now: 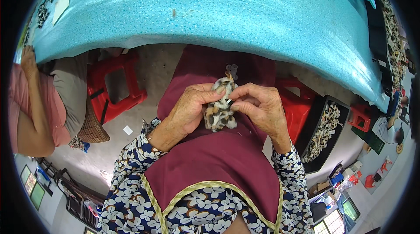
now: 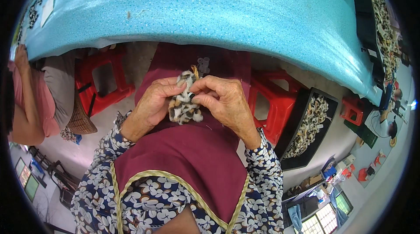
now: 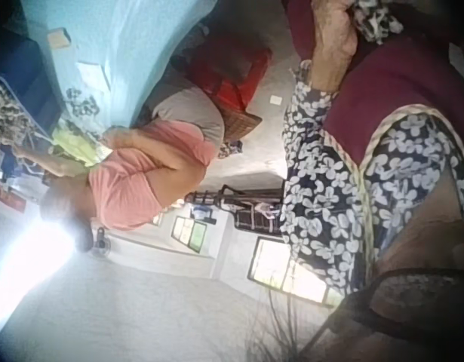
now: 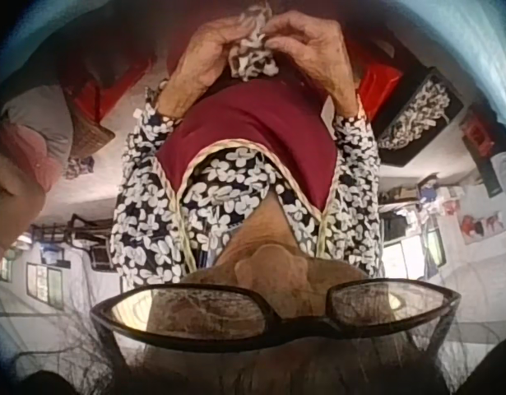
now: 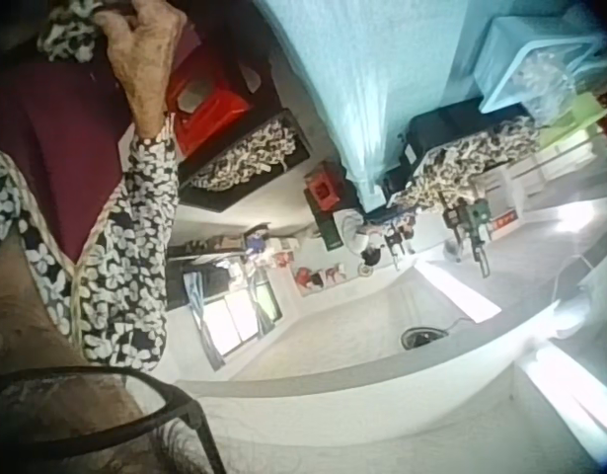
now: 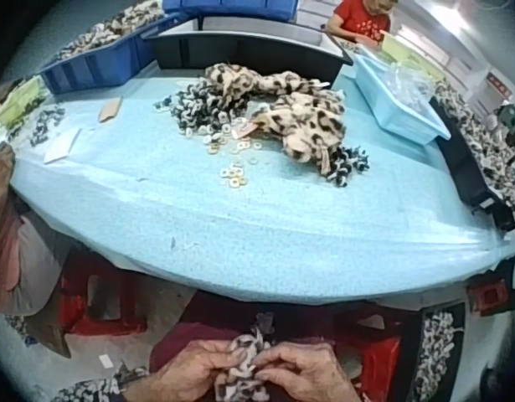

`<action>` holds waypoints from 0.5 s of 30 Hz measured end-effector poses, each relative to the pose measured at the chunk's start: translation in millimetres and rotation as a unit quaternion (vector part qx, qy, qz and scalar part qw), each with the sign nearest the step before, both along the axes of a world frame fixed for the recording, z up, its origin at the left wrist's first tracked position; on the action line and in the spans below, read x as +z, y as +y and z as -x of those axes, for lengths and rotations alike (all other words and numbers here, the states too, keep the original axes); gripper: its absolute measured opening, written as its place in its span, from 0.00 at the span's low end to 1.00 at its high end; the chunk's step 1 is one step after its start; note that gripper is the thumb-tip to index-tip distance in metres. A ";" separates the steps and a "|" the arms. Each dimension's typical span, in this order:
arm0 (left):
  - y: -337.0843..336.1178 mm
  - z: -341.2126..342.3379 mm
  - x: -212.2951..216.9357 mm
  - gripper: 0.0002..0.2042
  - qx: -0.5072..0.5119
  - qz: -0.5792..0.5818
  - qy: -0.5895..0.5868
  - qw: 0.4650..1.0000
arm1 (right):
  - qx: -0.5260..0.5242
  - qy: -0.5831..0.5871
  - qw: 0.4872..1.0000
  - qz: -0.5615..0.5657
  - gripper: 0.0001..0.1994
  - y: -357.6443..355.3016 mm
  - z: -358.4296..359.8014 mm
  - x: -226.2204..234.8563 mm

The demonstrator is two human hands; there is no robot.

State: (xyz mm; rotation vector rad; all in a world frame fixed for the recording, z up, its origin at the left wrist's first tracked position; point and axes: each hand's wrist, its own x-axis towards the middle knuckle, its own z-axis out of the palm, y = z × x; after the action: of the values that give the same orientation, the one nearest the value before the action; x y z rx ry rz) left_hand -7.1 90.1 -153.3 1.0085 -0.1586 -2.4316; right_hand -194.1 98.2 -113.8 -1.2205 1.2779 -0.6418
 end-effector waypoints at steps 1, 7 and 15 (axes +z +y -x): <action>0.0 0.8 1.4 0.13 0.001 0.000 0.001 1.000 | 0.003 -0.001 1.000 0.000 0.08 0.0 -0.2 0.0; 5.4 0.9 12.4 0.08 -0.023 0.236 -0.227 0.945 | 0.030 0.060 0.991 0.112 0.06 1.1 -5.8 -3.8; 23.4 -5.6 13.8 0.10 -0.200 0.282 -0.267 0.900 | 0.052 0.072 0.986 0.139 0.07 25.0 -8.1 -21.0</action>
State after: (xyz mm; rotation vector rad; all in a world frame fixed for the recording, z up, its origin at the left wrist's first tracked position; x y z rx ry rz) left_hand -1.4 113.6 -139.5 1.4186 -1.2876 -2.1378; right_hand -186.0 123.3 -134.8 -1.5766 1.2619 -0.6817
